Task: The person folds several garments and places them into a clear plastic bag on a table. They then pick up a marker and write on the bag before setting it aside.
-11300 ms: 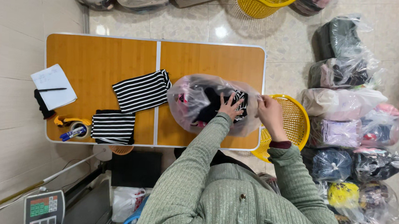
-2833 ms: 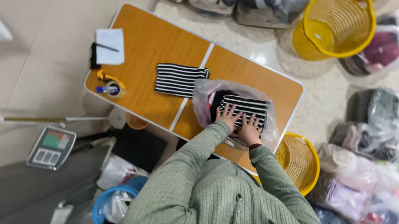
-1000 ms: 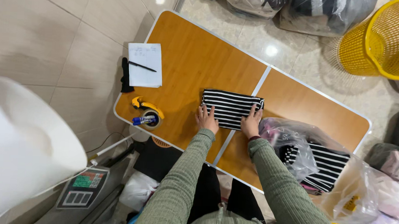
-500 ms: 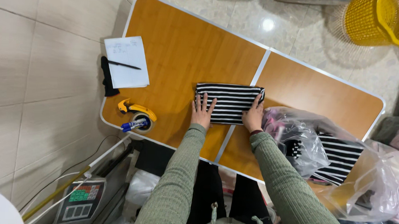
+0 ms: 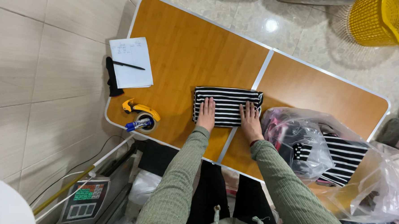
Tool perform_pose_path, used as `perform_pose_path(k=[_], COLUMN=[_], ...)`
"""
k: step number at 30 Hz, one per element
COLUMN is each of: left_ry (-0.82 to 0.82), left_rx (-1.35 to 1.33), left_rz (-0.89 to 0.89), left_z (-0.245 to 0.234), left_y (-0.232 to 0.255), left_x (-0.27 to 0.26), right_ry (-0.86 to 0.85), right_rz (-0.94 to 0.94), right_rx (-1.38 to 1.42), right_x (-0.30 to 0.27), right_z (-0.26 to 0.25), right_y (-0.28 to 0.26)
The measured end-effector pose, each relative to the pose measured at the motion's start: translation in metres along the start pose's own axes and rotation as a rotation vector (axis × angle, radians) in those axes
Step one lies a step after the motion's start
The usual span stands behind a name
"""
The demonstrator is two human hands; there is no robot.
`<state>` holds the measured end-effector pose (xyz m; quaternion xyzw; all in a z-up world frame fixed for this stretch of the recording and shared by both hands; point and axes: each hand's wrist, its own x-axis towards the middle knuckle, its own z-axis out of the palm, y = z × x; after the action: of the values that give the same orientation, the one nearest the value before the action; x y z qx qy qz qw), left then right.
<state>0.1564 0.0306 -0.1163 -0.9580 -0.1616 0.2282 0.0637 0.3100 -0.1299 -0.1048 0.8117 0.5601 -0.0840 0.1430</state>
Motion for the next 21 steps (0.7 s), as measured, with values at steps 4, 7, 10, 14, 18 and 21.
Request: perform_pose_path(k=[4,7,10,14,18,21], left_ry=[0.121,0.228,0.229,0.143,0.002,-0.207], left_rx=[-0.155,-0.168,-0.284,-0.305,-0.49,-0.745], left_rz=[-0.063,-0.036,-0.05,-0.077,-0.099,-0.253], left_z=[-0.013,-0.028,-0.039,-0.052,-0.066,-0.077], left_y=[0.0,-0.009,-0.014,-0.018,-0.019,-0.013], left_x=[0.0,0.005,0.004,-0.019,-0.075,-0.122], right_ry=[0.0,0.028,0.082,-0.223,0.074,-0.283], right_rz=[-0.051,-0.041,-0.045,-0.112,-0.216,-0.199], right_rx=[-0.144,-0.128,-0.107,0.255,0.505,0.44], right_x=[0.005,0.022,0.025,0.019,-0.013,-0.026], right_z=[0.0,-0.014,-0.026,-0.048,-0.074,-0.088], right_y=[0.0,-0.001,-0.003,-0.003,-0.015,-0.025])
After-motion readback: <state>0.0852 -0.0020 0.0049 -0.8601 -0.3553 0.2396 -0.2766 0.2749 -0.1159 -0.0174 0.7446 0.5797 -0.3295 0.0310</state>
